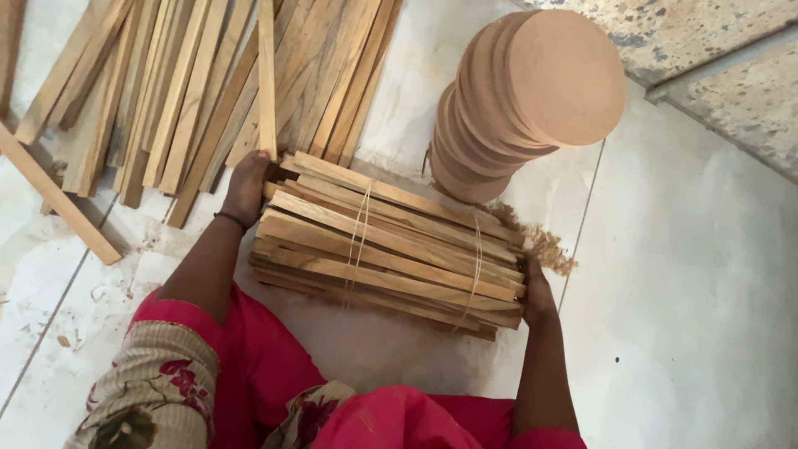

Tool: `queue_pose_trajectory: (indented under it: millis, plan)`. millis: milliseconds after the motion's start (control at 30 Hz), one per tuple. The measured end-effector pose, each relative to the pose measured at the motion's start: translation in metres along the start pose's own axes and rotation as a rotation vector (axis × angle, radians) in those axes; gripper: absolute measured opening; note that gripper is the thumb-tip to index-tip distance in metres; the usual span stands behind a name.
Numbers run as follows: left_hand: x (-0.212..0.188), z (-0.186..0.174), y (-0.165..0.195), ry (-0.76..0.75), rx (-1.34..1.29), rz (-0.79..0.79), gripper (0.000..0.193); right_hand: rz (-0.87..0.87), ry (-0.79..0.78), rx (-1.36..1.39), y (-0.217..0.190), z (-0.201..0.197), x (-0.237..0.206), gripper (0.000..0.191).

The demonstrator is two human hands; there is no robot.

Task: The person sits on the floor and gathers thin wooden strips into a bundle, aligning them and securing the bundle with a rubber band. They repeatedly pick additional strips from a pile on the floor, tap them square against the floor, and add them to the growing bundle.

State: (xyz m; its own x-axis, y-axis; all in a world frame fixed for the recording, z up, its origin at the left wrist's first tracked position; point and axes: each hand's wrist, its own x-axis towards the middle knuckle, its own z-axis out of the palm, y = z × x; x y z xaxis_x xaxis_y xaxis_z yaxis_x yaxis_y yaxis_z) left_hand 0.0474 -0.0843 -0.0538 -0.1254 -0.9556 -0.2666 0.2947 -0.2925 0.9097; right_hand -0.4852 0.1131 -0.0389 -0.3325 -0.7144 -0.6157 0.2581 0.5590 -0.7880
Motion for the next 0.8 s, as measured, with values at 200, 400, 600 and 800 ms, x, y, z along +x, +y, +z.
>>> queue_pose_trajectory:
  millis: [200, 400, 600, 800]
  plan:
    - [0.006, 0.008, -0.015, -0.083, 0.269, 0.026, 0.049, 0.09, 0.219, -0.117, -0.009, 0.01, -0.01, 0.066]
    - [0.016, 0.009, -0.021, -0.139, -0.089, 0.037, 0.045, 0.098, 0.201, -0.156, -0.011, 0.019, -0.015, 0.071]
    - [0.012, 0.007, -0.02, -0.118, -0.146, 0.031, 0.038, 0.032, 0.115, -0.083, -0.006, 0.019, -0.014, 0.073]
    - [-0.006, 0.008, 0.012, 0.154, -0.169, 0.086, 0.032, -0.21, 0.428, -0.391, -0.009, 0.028, -0.009, 0.061]
